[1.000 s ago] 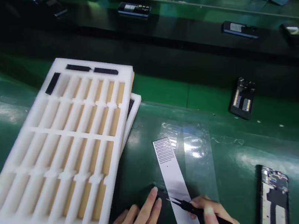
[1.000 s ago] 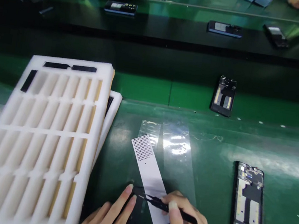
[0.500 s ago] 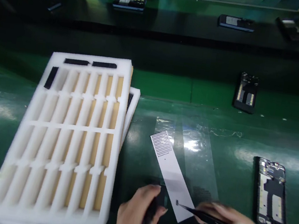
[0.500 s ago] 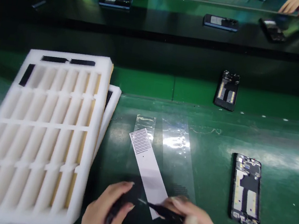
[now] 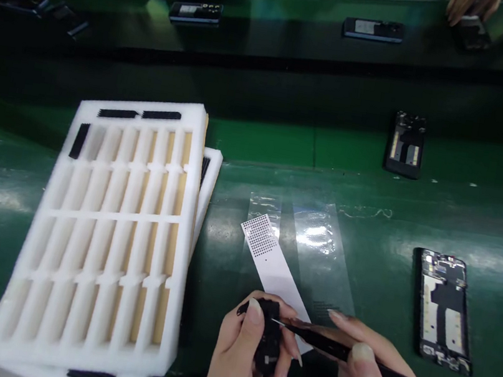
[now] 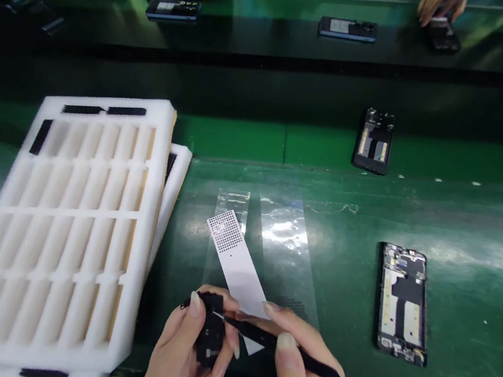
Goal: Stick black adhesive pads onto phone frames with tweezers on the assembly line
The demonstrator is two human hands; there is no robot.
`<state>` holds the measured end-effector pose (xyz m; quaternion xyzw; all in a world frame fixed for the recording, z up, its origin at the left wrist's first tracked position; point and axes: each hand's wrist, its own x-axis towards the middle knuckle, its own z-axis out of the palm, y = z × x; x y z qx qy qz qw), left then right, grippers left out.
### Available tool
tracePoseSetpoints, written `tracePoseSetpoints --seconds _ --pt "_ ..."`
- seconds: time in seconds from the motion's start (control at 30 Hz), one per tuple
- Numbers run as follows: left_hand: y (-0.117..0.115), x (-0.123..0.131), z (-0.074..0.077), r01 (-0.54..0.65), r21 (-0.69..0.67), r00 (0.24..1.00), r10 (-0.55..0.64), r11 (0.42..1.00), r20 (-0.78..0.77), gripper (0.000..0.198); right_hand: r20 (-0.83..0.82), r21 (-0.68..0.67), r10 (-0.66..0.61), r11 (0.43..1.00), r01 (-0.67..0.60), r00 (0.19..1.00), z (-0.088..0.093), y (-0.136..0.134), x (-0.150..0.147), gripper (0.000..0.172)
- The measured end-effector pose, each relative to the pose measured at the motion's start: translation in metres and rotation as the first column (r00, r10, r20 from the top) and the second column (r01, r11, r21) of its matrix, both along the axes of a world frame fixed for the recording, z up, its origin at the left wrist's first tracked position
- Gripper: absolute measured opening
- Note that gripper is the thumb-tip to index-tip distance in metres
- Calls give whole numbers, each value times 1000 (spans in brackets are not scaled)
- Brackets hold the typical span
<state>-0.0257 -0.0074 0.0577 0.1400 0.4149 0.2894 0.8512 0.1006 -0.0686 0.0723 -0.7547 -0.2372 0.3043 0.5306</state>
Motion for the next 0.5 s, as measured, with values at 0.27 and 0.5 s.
tracePoseSetpoints --seconds 0.27,0.5 --pt "0 7 3 5 40 999 -3 999 -40 47 153 27 53 998 -58 987 9 9 1 23" --pt "1 10 3 6 35 999 -5 999 -42 35 267 21 189 979 -202 945 1 7 16 20"
